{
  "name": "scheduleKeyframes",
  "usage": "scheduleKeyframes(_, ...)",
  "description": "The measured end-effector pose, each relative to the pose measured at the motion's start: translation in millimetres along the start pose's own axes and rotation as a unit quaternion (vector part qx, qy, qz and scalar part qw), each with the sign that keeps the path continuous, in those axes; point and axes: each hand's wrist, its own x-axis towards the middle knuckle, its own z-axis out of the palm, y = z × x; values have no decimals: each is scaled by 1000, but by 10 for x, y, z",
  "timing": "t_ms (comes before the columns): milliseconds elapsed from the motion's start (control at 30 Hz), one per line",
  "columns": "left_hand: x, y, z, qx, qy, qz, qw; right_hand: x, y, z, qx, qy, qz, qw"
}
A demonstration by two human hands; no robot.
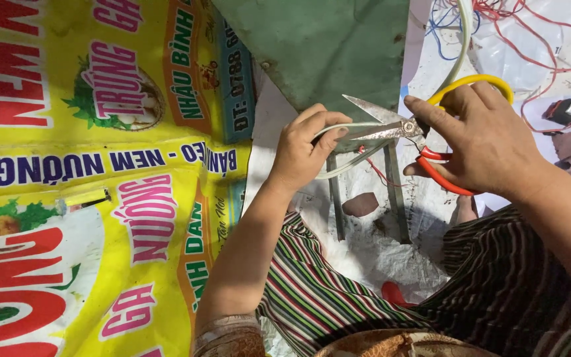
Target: The person cuts a white cable with scissors, then strips and twists the ends of a red wire. They use a sanding block to smooth the wire ends and then use a screwdriver to tighten screws on a green metal panel, securing the wires.
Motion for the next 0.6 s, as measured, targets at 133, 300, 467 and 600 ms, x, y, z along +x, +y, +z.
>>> scheduleKeyframes(133, 13, 19, 1, 4, 2, 1, 1000, -14, 46, 35, -16, -9, -8, 1000)
scheduleKeyframes(300, 10, 18, -24, -25, -9, -8, 1000, -33, 5, 38, -23, 34, -3, 999)
scheduleKeyframes(467, 15, 7, -45, -24, -12, -10, 1000, -28, -27, 15, -35, 41, -3, 999)
scheduleKeyframes(600, 16, -13, -28, -12, -5, -12, 1000, -25, -32, 25, -60, 46, -11, 997)
